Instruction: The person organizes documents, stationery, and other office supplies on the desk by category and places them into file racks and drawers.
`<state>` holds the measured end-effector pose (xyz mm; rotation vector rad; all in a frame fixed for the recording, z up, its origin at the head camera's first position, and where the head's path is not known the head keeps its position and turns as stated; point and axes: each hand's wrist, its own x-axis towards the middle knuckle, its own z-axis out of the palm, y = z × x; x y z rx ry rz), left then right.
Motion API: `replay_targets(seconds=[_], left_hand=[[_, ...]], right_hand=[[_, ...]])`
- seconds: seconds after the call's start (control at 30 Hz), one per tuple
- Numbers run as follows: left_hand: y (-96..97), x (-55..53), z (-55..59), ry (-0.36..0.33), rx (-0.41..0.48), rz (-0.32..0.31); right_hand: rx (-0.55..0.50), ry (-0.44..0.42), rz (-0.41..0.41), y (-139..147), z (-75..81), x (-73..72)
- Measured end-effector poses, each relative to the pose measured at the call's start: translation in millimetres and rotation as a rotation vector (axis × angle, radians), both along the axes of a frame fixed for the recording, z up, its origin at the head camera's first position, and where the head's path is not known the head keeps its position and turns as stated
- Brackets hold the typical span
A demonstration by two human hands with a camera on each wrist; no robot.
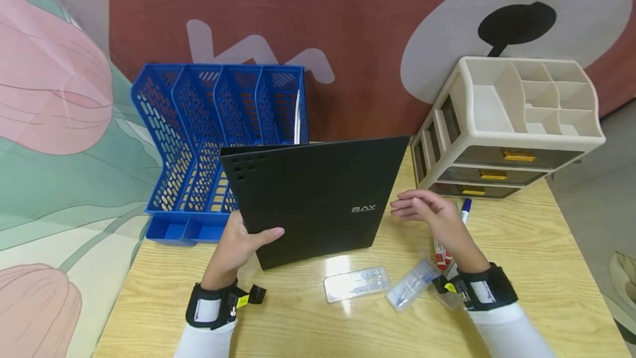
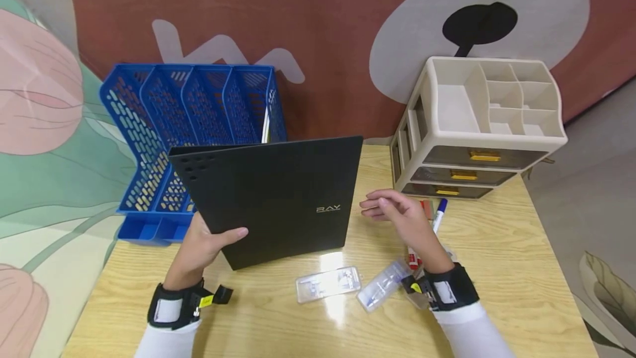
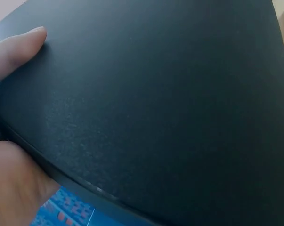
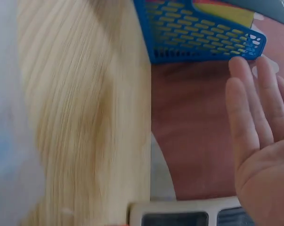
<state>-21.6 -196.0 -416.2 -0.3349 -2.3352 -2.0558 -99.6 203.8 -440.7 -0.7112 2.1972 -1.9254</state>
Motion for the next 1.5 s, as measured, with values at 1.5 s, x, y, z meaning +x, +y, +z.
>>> replay_targets(seconds=[1.5], left_hand=[[-76.9, 49.7, 39.9, 0.020, 0.287, 0.300]], right_hand=[[0.818, 0.386, -0.116, 62, -10.0, 5.9]])
